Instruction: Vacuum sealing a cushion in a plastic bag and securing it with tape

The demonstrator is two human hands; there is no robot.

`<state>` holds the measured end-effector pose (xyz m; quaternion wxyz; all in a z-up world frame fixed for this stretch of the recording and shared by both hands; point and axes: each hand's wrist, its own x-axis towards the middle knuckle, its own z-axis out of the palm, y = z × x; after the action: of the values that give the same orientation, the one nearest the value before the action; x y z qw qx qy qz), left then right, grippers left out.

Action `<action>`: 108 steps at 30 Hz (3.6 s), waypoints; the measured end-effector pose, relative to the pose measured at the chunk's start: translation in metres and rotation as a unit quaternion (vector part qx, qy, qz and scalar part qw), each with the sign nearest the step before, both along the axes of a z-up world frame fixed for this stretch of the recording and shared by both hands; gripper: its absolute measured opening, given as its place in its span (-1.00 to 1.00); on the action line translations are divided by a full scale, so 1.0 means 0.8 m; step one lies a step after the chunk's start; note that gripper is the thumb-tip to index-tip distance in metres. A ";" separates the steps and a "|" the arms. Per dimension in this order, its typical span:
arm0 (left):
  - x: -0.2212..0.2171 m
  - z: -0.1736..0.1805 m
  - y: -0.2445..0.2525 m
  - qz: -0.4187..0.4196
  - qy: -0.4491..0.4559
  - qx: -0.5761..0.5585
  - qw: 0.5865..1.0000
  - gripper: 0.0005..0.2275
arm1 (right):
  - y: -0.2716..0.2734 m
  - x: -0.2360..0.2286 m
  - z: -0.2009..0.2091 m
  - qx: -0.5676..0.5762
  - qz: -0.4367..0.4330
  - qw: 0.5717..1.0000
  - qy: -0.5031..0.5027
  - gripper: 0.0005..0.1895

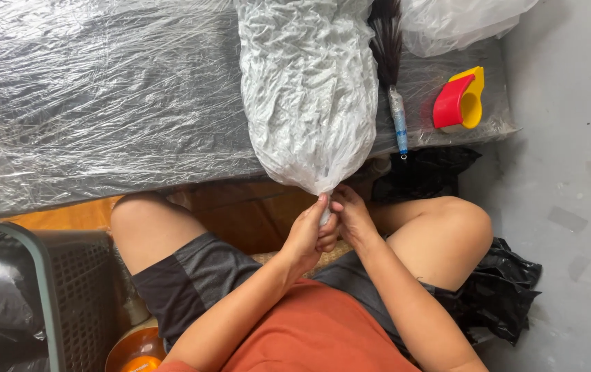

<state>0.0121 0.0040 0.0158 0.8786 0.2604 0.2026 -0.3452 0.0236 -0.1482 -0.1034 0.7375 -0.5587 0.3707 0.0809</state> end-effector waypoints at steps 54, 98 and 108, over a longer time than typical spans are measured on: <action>0.056 0.044 0.083 -0.112 -0.629 0.734 0.231 -0.89 | 0.027 0.069 0.178 -0.659 0.250 0.459 -0.541 -0.51; 0.285 0.062 0.113 -0.270 -0.659 0.606 0.355 -0.25 | 0.063 0.193 0.208 -0.801 0.219 0.286 -0.478 0.01; 0.279 0.070 0.113 -0.272 -0.604 0.598 0.452 -0.13 | 0.046 0.236 0.204 -0.726 0.300 0.318 -0.532 -0.24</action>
<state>0.2351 0.0942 0.0719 0.2699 0.9063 -0.3037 -0.1165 0.2128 -0.1113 0.0601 0.0016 -0.8667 -0.3833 -0.3192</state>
